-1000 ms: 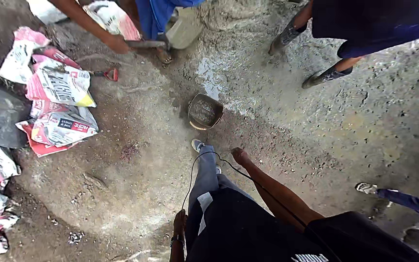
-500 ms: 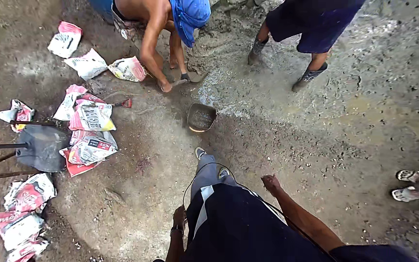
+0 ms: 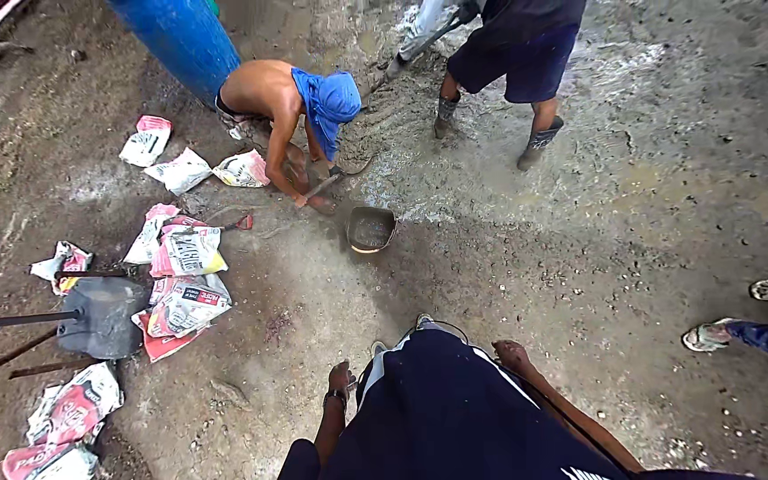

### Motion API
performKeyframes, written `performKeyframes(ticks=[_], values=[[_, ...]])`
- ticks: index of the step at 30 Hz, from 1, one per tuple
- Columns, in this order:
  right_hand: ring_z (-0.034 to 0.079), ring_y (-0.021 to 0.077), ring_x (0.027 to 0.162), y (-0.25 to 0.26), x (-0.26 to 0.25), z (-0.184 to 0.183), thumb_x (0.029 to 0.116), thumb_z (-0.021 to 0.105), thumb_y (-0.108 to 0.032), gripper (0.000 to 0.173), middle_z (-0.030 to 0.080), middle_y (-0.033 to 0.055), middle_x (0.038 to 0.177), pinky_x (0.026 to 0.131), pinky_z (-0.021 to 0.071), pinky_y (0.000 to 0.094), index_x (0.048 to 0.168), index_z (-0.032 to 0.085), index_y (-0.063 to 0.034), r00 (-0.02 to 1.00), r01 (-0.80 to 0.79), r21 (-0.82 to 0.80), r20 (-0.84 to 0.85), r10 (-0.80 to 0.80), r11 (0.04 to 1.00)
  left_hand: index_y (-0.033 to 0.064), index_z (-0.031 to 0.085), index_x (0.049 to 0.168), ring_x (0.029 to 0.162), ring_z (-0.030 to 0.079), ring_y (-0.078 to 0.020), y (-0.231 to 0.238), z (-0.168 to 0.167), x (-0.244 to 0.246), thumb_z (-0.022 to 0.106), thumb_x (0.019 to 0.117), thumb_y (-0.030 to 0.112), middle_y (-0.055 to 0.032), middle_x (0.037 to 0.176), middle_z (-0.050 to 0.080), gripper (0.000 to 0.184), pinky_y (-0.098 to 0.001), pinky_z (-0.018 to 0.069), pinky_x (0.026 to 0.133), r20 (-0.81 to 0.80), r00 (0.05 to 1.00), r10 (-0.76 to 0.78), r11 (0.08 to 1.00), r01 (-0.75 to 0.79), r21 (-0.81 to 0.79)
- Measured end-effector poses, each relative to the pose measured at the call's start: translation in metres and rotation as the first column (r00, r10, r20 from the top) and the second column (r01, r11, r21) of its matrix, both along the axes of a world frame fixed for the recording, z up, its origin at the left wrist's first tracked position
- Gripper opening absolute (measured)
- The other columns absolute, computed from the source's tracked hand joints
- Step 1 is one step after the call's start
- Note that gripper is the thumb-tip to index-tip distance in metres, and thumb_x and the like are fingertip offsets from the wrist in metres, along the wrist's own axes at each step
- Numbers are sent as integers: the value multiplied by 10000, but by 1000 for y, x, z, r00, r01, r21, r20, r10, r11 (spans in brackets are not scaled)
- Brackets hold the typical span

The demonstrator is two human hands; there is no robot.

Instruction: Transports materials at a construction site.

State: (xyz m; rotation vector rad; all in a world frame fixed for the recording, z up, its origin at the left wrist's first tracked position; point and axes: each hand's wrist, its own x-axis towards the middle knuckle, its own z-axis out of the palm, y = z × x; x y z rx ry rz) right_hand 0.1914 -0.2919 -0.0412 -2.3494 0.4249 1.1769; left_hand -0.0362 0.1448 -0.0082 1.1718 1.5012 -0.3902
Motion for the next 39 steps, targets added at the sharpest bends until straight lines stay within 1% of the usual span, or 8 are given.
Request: performKeyframes(ticks=[9, 18, 21, 23, 25, 29, 32, 39], values=[[679, 380, 986, 49, -39, 23, 1069, 521, -292, 380, 670, 266, 1155, 873, 536, 578, 1228, 650, 27, 964, 261, 119, 22, -265, 958, 19, 466, 1478, 1173, 617, -410, 36, 4, -50, 466, 1095, 387, -294, 1404, 535, 531, -563, 536, 932, 81, 992, 101, 995, -100, -20], [679, 366, 979, 56, -102, 38, 1070, 518, -282, 379, 671, 263, 1146, 871, 534, 561, 1226, 652, 36, 949, 313, 72, 10, -314, 947, -64, 634, 1268, 1082, 644, -382, 31, -28, -138, 458, 1098, 402, -284, 1184, 657, 527, -554, 511, 955, -77, 970, -232, 973, 232, -5], [679, 384, 1005, 52, -126, 42, 1070, 524, -268, 378, 677, 275, 1142, 899, 519, 574, 1207, 659, 57, 954, 297, 41, 23, -298, 954, -100, 634, 1271, 1280, 582, -368, 23, 25, -121, 531, 1080, 315, -273, 1348, 616, 468, -517, 441, 1100, -147, 942, -302, 952, 307, 9], [669, 395, 1083, 50, -141, 42, 1071, 529, -274, 387, 678, 277, 1186, 967, 498, 584, 1199, 673, 62, 962, 271, 11, 13, -272, 962, -33, 581, 1391, 1399, 501, -343, 27, 35, -127, 426, 1116, 340, -226, 1472, 549, 488, -504, 377, 1178, -141, 848, -511, 857, 515, -9], [654, 388, 1154, 49, -154, 41, 1070, 530, -294, 397, 682, 261, 1224, 1016, 479, 581, 1203, 682, 48, 970, 245, -20, 2, -245, 969, -20, 666, 1289, 1275, 603, -391, 42, -16, -148, 395, 1109, 404, -256, 1319, 651, 534, -571, 470, 1081, -98, 770, -631, 758, 639, 130], [614, 400, 1242, 47, -174, 43, 1074, 523, -298, 405, 673, 265, 1267, 1067, 439, 592, 1193, 697, 48, 986, 168, -67, -4, -168, 984, -56, 585, 1353, 1217, 604, -382, 63, -19, -124, 446, 1106, 378, -284, 1300, 623, 518, -537, 471, 1053, -45, 944, -327, 945, 327, -6], [603, 410, 1261, 45, -184, 39, 1073, 520, -306, 409, 669, 266, 1279, 1074, 434, 599, 1191, 700, 42, 989, 148, -86, -4, -149, 985, -15, 509, 1438, 1182, 617, -384, 74, -22, -110, 479, 1094, 367, -284, 1367, 573, 515, -532, 517, 986, 0, 996, -89, 995, 88, -41], [631, 387, 1209, 49, -185, 38, 1071, 523, -297, 399, 682, 259, 1243, 1048, 456, 586, 1189, 697, 42, 969, 246, -53, 9, -246, 968, 41, 477, 1475, 1137, 634, -378, 87, -27, -93, 480, 1089, 387, -268, 1383, 558, 518, -527, 549, 909, 20, 1000, -15, 998, 16, -65]])
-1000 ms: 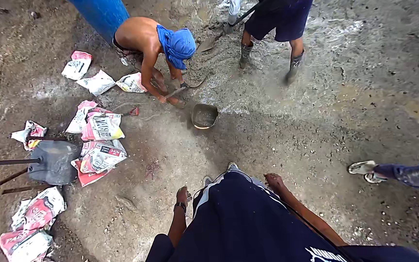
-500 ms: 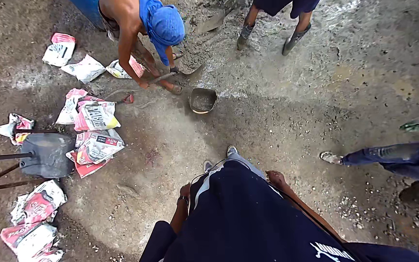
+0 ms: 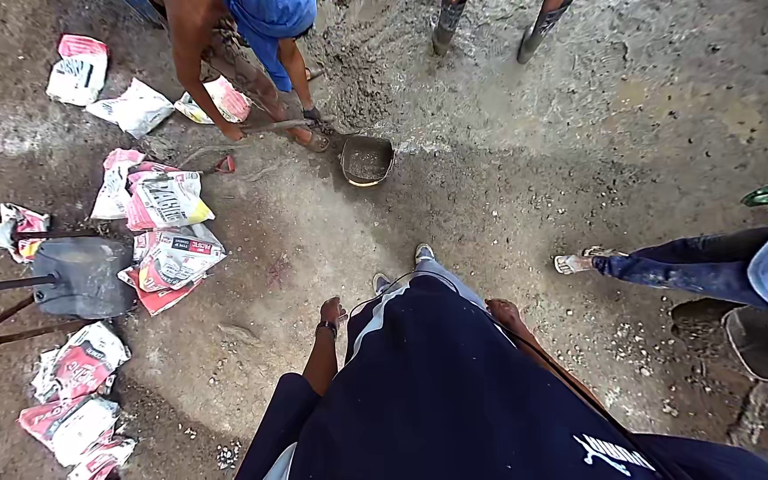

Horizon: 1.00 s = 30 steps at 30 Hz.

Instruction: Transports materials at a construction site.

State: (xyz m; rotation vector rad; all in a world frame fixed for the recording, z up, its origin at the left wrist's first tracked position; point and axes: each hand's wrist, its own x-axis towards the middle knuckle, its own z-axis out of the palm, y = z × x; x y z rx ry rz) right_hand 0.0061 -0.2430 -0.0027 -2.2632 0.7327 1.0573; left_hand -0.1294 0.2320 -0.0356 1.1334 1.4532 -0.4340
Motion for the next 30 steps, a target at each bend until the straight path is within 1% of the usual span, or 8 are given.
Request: performKeyframes(ticks=[3, 5, 9, 11, 16, 20, 24, 30], values=[[651, 370, 1161, 3, 5, 2, 1069, 523, -297, 394, 686, 246, 1228, 1020, 477, 570, 1213, 685, 32, 996, 85, 27, -7, -85, 996, 34, 474, 1476, 1165, 623, -383, -5, -1, -2, 483, 1088, 385, -269, 1397, 551, 524, -535, 541, 933, -7, 1000, -6, 1000, 6, -5], [666, 360, 1095, 4, 8, 3, 1069, 523, -300, 391, 686, 247, 1198, 977, 496, 559, 1219, 677, 28, 990, 138, 43, -10, -138, 989, 13, 484, 1464, 1184, 616, -382, -10, -1, -6, 484, 1090, 369, -273, 1401, 550, 517, -530, 532, 963, -12, 999, -30, 1000, 30, 1], [669, 320, 987, 6, 12, 5, 1071, 525, -294, 379, 675, 232, 1156, 888, 529, 519, 1241, 650, 20, 976, 219, 80, -18, -218, 973, -18, 517, 1430, 1202, 615, -376, -20, 12, -14, 468, 1099, 351, -279, 1380, 571, 498, -523, 511, 1009, -40, 993, -113, 994, 113, -2], [665, 316, 951, 8, 13, 8, 1073, 522, -294, 380, 671, 230, 1139, 859, 533, 516, 1252, 641, 20, 971, 238, 91, -19, -238, 967, -22, 526, 1419, 1185, 621, -375, -23, 17, -17, 464, 1100, 356, -281, 1353, 586, 498, -524, 511, 1003, -57, 990, -130, 992, 130, -7], [671, 320, 946, 8, 14, 12, 1080, 508, -311, 404, 669, 229, 1169, 847, 540, 515, 1295, 622, 11, 974, 224, 78, -39, -222, 971, -13, 534, 1413, 1137, 638, -374, -26, 14, -23, 473, 1093, 392, -278, 1321, 601, 520, -533, 525, 970, -97, 986, -138, 990, 137, -14], [665, 304, 923, 4, 12, 9, 1080, 507, -319, 403, 664, 220, 1165, 821, 545, 502, 1308, 617, -6, 964, 263, 78, -49, -260, 962, 9, 518, 1433, 1091, 639, -350, -23, -2, -22, 489, 1086, 390, -264, 1316, 595, 516, -507, 535, 930, -79, 994, -77, 997, 76, -17], [670, 295, 906, 0, 10, 6, 1079, 506, -331, 414, 663, 212, 1164, 791, 556, 485, 1332, 600, -18, 957, 289, 74, -53, -285, 955, 32, 482, 1467, 1169, 628, -376, -22, -5, -12, 485, 1086, 384, -265, 1398, 552, 519, -533, 546, 936, -53, 998, -20, 999, 19, -34], [661, 289, 898, -1, 4, 5, 1072, 522, -317, 394, 664, 208, 1147, 797, 548, 487, 1308, 619, -16, 962, 273, 62, -46, -271, 960, 43, 465, 1480, 1145, 636, -380, -19, -6, -7, 460, 1095, 382, -267, 1400, 547, 513, -530, 555, 908, -34, 999, -4, 999, 2, -36]])
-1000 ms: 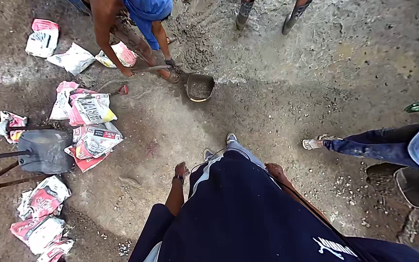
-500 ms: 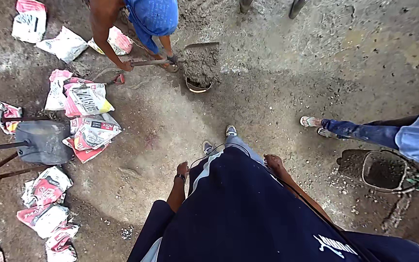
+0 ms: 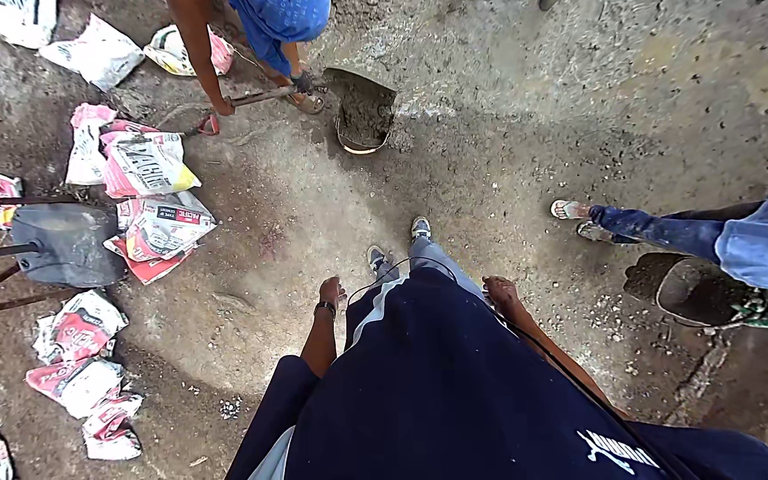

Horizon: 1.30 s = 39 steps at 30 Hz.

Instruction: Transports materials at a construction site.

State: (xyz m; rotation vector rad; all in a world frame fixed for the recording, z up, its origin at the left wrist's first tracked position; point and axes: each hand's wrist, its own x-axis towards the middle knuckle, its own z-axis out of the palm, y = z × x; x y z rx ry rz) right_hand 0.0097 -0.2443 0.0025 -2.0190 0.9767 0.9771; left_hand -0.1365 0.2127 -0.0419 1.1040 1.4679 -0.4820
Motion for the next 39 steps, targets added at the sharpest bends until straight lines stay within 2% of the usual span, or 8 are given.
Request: performKeyframes(ticks=[10, 14, 20, 23, 25, 27, 32, 39], values=[[668, 295, 918, 3, 4, 2, 1084, 494, -321, 404, 664, 210, 1168, 812, 549, 491, 1329, 607, -22, 999, -26, 30, 22, 25, 999, 22, 472, 1478, 1205, 612, -384, -10, -6, -17, 490, 1088, 377, -273, 1428, 533, 528, -530, 532, 969, 3, 1000, 12, 1000, -12, -7], [665, 303, 906, 3, 5, 7, 1079, 502, -319, 410, 664, 218, 1158, 802, 548, 499, 1323, 603, -6, 999, -30, 27, 23, 29, 999, 37, 361, 1547, 1232, 602, -362, -10, -4, -4, 449, 1091, 409, -251, 1504, 475, 595, -496, 535, 974, 70, 960, 271, 960, -264, -92], [659, 295, 877, 1, 6, 5, 1072, 517, -315, 396, 663, 215, 1125, 783, 545, 497, 1297, 620, -6, 999, -42, 14, 28, 41, 999, 75, 249, 1585, 1306, 544, -357, -25, 37, 79, 323, 1108, 440, -224, 1578, 373, 604, -489, 508, 1018, 287, 755, 590, 802, -508, -314], [649, 279, 852, 1, 6, 5, 1072, 517, -310, 382, 658, 204, 1103, 759, 544, 481, 1295, 619, -17, 999, -4, 21, 39, 4, 1000, 66, 277, 1557, 1184, 604, -329, -59, 58, 108, 240, 1104, 512, -227, 1455, 489, 637, -462, 531, 959, 318, 678, 663, 726, -481, -491], [652, 279, 857, -2, 5, 3, 1072, 519, -311, 381, 659, 200, 1103, 760, 546, 481, 1292, 621, -18, 998, 13, 26, 54, -14, 1000, 46, 368, 1474, 1009, 655, -280, -85, 66, 109, 202, 1090, 563, -189, 1253, 607, 665, -426, 562, 865, 286, 713, 640, 700, -389, -599], [657, 291, 872, -3, 3, 3, 1076, 516, -306, 384, 661, 214, 1119, 775, 547, 491, 1295, 619, -8, 998, 10, 27, 63, -12, 1000, 38, 406, 1447, 976, 664, -272, -98, 67, 98, 225, 1072, 611, -180, 1191, 631, 708, -421, 569, 862, 204, 781, 591, 657, -319, -683], [665, 329, 940, -12, -4, 9, 1078, 516, -305, 395, 662, 239, 1159, 843, 541, 529, 1288, 626, 10, 998, -47, 3, 47, 47, 999, 46, 340, 1524, 1135, 638, -310, -92, 55, 73, 283, 1068, 607, -218, 1397, 542, 725, -417, 551, 955, 114, 696, 708, 562, -459, -688], [665, 343, 978, -18, -6, 10, 1078, 513, -301, 395, 665, 244, 1174, 872, 530, 542, 1279, 637, 16, 995, -95, -22, 26, 95, 995, 82, 259, 1577, 1153, 631, -341, -76, 52, 51, 324, 1081, 561, -236, 1485, 462, 693, -426, 559, 938, 136, 569, 811, 530, -615, -585]])
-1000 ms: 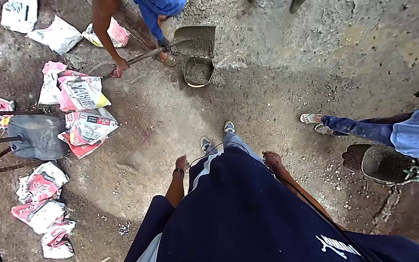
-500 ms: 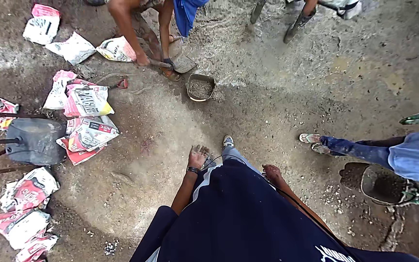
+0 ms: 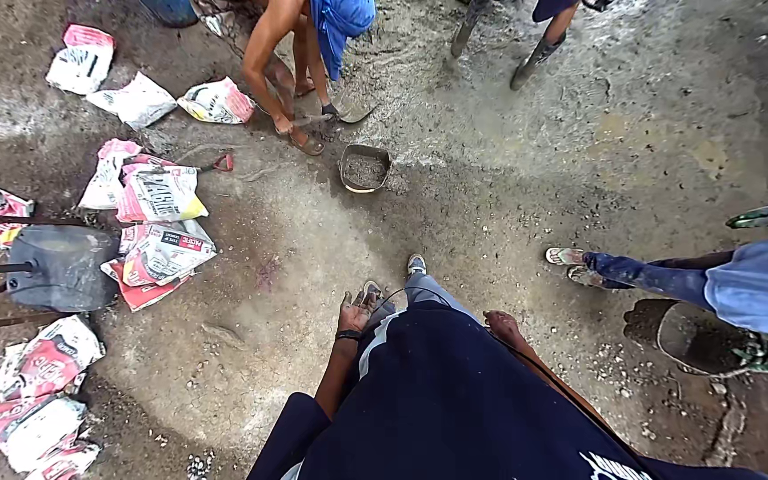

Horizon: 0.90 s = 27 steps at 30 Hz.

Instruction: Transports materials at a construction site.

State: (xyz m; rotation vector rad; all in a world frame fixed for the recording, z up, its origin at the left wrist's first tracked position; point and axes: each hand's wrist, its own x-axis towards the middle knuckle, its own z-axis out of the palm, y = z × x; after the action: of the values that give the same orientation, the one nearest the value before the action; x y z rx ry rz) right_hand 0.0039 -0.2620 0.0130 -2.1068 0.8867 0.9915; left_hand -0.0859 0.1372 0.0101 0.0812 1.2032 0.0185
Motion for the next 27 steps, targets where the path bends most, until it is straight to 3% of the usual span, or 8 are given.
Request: performKeyframes(ticks=[5, 9, 15, 22, 27], values=[[677, 367, 1050, 8, 9, -4, 1073, 515, -306, 402, 677, 250, 1201, 928, 527, 561, 1266, 652, 18, 997, -77, 8, 5, 77, 997, 67, 292, 1554, 1067, 646, -319, -1, -7, -8, 310, 1079, 564, -234, 1372, 538, 687, -433, 563, 894, -61, 994, -87, 995, 89, 34], [675, 342, 960, 15, 21, -4, 1069, 524, -301, 385, 674, 242, 1149, 861, 538, 541, 1251, 647, 15, 999, -42, 23, 13, 42, 999, 63, 307, 1543, 1077, 644, -309, 0, -7, -4, 318, 1079, 562, -227, 1359, 548, 682, -423, 558, 907, -67, 996, -66, 997, 69, 43], [662, 304, 867, 15, 32, -10, 1063, 524, -308, 378, 668, 214, 1104, 773, 549, 506, 1266, 632, -8, 1000, 12, 44, 16, -13, 999, 90, 243, 1585, 1149, 624, -330, 1, -15, 0, 340, 1082, 548, -235, 1471, 470, 687, -431, 552, 935, -108, 993, -46, 996, 54, 77], [663, 327, 909, 14, 33, 0, 1070, 524, -293, 374, 665, 233, 1137, 814, 539, 529, 1263, 636, 7, 999, -38, 19, 2, 38, 999, 78, 195, 1594, 1245, 574, -353, 18, -31, -10, 308, 1097, 512, -242, 1541, 390, 670, -444, 527, 987, -167, 984, 69, 983, -38, 179], [663, 318, 908, 13, 33, 2, 1073, 516, -300, 383, 667, 229, 1139, 810, 539, 515, 1273, 635, 5, 999, -40, 20, -8, 40, 999, 88, 197, 1602, 1301, 542, -356, 30, -40, -29, 331, 1100, 493, -228, 1586, 343, 659, -459, 511, 1018, -246, 968, 55, 976, 1, 220]])
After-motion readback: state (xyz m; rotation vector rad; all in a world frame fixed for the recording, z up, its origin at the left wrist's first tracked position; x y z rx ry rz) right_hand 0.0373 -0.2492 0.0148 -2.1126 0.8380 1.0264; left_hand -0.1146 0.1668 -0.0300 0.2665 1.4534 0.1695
